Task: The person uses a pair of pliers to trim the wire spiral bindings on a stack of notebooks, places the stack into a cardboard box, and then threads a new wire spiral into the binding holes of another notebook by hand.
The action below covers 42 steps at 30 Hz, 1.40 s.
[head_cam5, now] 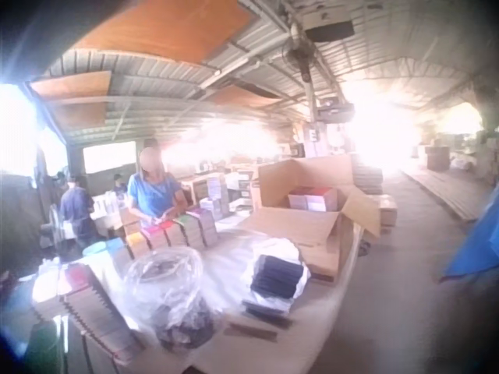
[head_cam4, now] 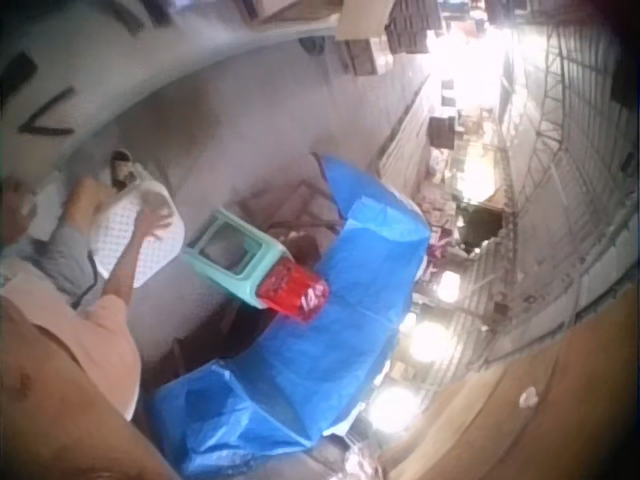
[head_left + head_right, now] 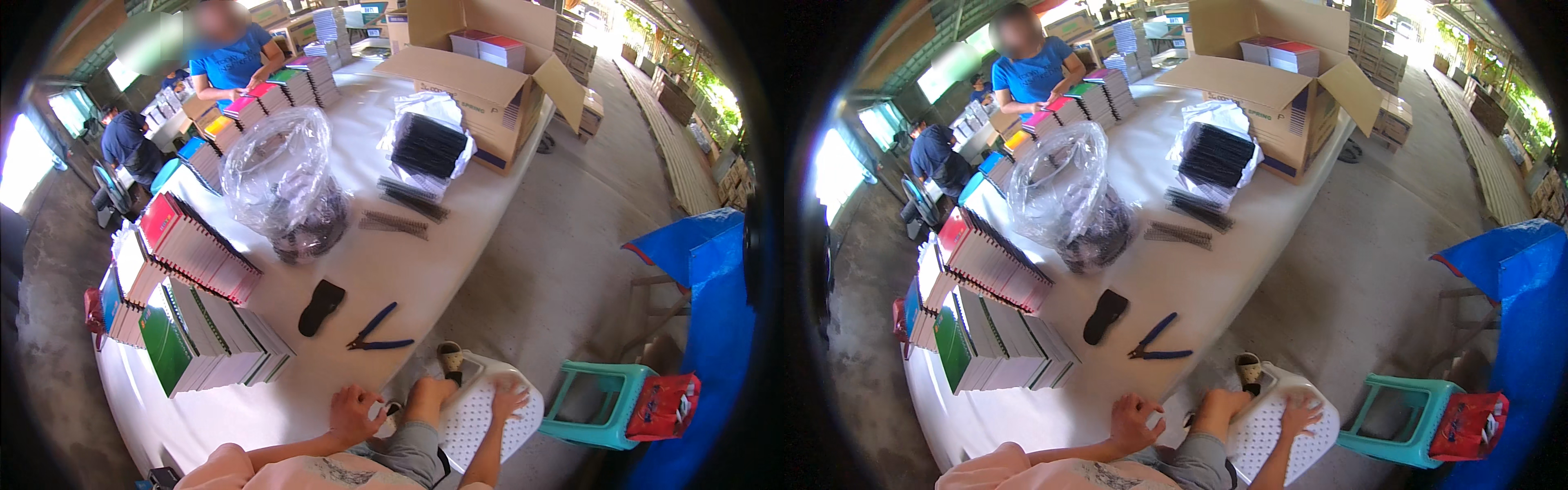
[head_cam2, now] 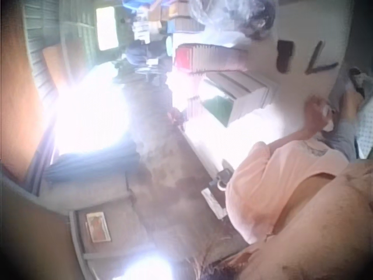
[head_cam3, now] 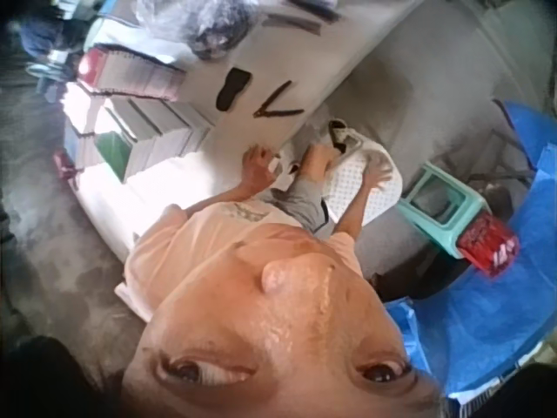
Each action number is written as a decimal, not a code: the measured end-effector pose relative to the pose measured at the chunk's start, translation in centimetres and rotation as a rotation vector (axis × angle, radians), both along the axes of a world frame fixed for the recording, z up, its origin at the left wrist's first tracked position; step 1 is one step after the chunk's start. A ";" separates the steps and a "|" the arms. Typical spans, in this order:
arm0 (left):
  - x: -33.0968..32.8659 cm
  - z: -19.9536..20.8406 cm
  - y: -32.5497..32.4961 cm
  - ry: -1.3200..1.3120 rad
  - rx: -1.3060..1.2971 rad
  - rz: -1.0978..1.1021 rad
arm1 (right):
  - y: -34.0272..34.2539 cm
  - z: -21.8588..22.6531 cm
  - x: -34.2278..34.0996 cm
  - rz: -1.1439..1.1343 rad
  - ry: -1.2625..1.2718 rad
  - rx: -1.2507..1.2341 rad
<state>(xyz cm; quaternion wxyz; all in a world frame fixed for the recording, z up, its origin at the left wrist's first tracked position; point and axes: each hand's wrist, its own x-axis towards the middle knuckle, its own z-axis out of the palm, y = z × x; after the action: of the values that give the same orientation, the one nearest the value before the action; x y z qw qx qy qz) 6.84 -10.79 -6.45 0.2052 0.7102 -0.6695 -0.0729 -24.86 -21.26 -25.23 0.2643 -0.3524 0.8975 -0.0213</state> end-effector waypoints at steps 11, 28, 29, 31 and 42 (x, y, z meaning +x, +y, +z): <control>-0.4 0.0 -0.4 -0.028 0.052 0.037 | -12.4 -7.5 -2.0 0.407 -0.063 0.307; -0.6 -0.2 -0.3 0.024 0.101 0.099 | -14.8 -7.0 -4.2 0.267 0.018 0.418; -0.7 -0.1 -0.5 0.027 0.109 0.100 | -15.2 -7.0 -4.2 0.254 0.031 0.366; -0.8 0.3 -0.5 -0.016 0.117 0.107 | -15.5 -7.3 -3.8 0.252 0.034 0.330; -0.8 1.0 -1.2 -0.116 0.124 0.094 | -19.0 -6.3 -2.9 0.357 0.242 0.138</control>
<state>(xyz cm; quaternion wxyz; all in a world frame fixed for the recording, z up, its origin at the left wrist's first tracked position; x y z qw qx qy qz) 6.05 -11.99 -5.46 0.1249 0.7550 -0.6406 -0.0633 -27.75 -40.26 -31.50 0.1778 -0.4868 0.8453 0.1298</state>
